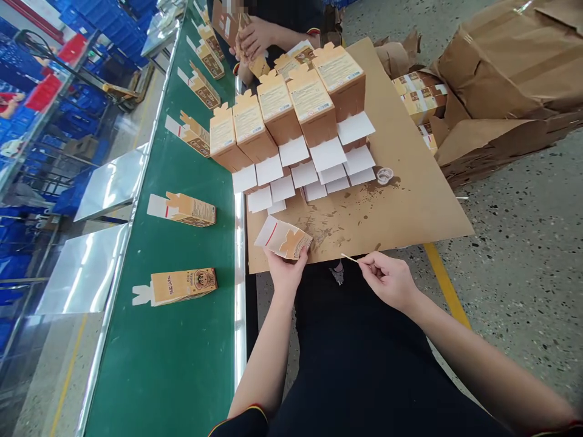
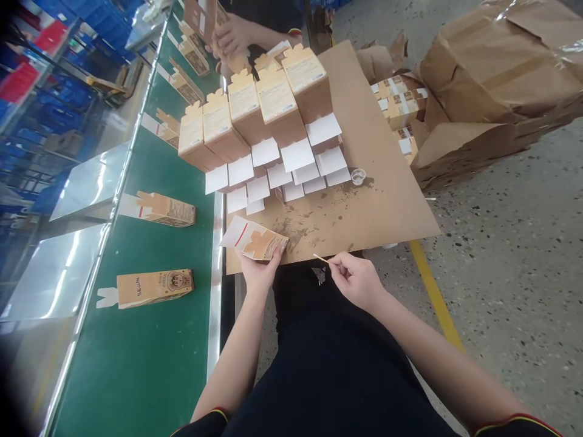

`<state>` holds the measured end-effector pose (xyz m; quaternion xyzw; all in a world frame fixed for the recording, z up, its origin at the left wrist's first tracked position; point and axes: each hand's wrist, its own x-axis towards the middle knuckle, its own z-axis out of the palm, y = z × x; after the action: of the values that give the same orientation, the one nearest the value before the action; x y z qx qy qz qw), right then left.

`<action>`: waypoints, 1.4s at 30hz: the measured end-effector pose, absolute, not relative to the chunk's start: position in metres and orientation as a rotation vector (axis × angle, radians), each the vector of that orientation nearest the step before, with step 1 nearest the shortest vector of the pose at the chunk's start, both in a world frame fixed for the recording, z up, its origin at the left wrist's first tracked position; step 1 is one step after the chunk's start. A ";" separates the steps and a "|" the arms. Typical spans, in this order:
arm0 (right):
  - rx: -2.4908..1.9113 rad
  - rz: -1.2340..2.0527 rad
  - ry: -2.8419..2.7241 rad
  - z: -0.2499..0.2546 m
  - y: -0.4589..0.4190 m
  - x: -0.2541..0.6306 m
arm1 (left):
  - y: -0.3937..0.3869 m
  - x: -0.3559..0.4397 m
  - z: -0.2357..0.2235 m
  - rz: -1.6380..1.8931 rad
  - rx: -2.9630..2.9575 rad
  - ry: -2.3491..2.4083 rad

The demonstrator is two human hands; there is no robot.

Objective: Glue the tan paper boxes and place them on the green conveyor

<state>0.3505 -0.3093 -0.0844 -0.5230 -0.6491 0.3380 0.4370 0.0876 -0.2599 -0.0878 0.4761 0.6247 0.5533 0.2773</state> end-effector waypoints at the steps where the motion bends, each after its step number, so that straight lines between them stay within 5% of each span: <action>1: -1.283 0.855 -1.628 -0.083 -0.310 0.348 | -0.259 0.088 -0.089 1.466 1.281 1.696; 8: -1.194 0.870 -1.665 -0.077 -0.310 0.342 | -0.262 0.078 -0.097 1.601 1.196 1.697; 20: -1.269 0.823 -1.613 -0.089 -0.299 0.364 | -0.414 -0.108 -0.079 2.000 0.505 2.244; 25: -1.255 0.932 -1.609 -0.088 -0.283 0.358 | -0.426 -0.113 -0.091 1.828 0.496 2.312; 30: -1.360 0.919 -1.515 -0.088 -0.287 0.384 | -0.448 -0.078 -0.090 2.050 0.787 2.648; 34: -1.374 0.895 -1.403 -0.090 -0.295 0.390 | -0.392 -0.032 -0.072 2.123 1.245 2.181; 42: -1.277 0.827 -1.446 -0.068 -0.293 0.375 | -0.104 -0.010 0.019 1.856 1.099 1.621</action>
<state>0.3753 -0.2931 -0.0681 -0.5275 -0.5974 0.3418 0.4980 -0.0103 -0.1037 0.0192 0.3973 0.5861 0.6711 0.2197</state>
